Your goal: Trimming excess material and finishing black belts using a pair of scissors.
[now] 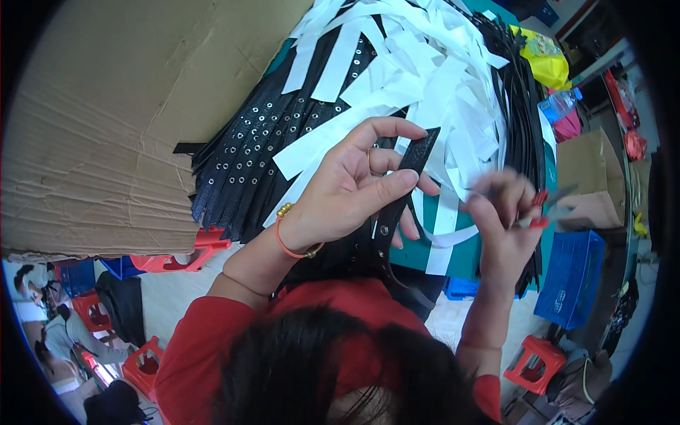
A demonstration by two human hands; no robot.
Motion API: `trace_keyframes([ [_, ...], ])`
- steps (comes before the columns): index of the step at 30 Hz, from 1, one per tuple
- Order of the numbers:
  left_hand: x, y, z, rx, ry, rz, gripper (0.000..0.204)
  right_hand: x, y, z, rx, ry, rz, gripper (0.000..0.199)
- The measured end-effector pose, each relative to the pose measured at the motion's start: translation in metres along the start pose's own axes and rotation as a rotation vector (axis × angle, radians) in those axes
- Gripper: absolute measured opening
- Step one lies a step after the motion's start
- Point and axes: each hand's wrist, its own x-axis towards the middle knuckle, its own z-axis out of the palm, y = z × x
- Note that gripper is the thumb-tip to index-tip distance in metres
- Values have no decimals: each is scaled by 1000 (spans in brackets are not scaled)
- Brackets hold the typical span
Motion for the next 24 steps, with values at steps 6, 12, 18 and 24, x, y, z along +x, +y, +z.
trace_keyframes([
  [6, -6, -8, 16, 65, 69, -17, 52, 31, 4, 7, -206, -331, -358, 47],
  [12, -12, -10, 8, 126, 58, -15, 46, 29, 7, 11, -335, -475, -439, 45],
  [18, -9, -11, 1, 161, 2, -137, 28, 29, 8, 19, -38, -433, -192, 40],
  [24, -2, -17, -6, 151, 6, -239, 21, 30, 8, 22, -60, -538, -105, 41],
])
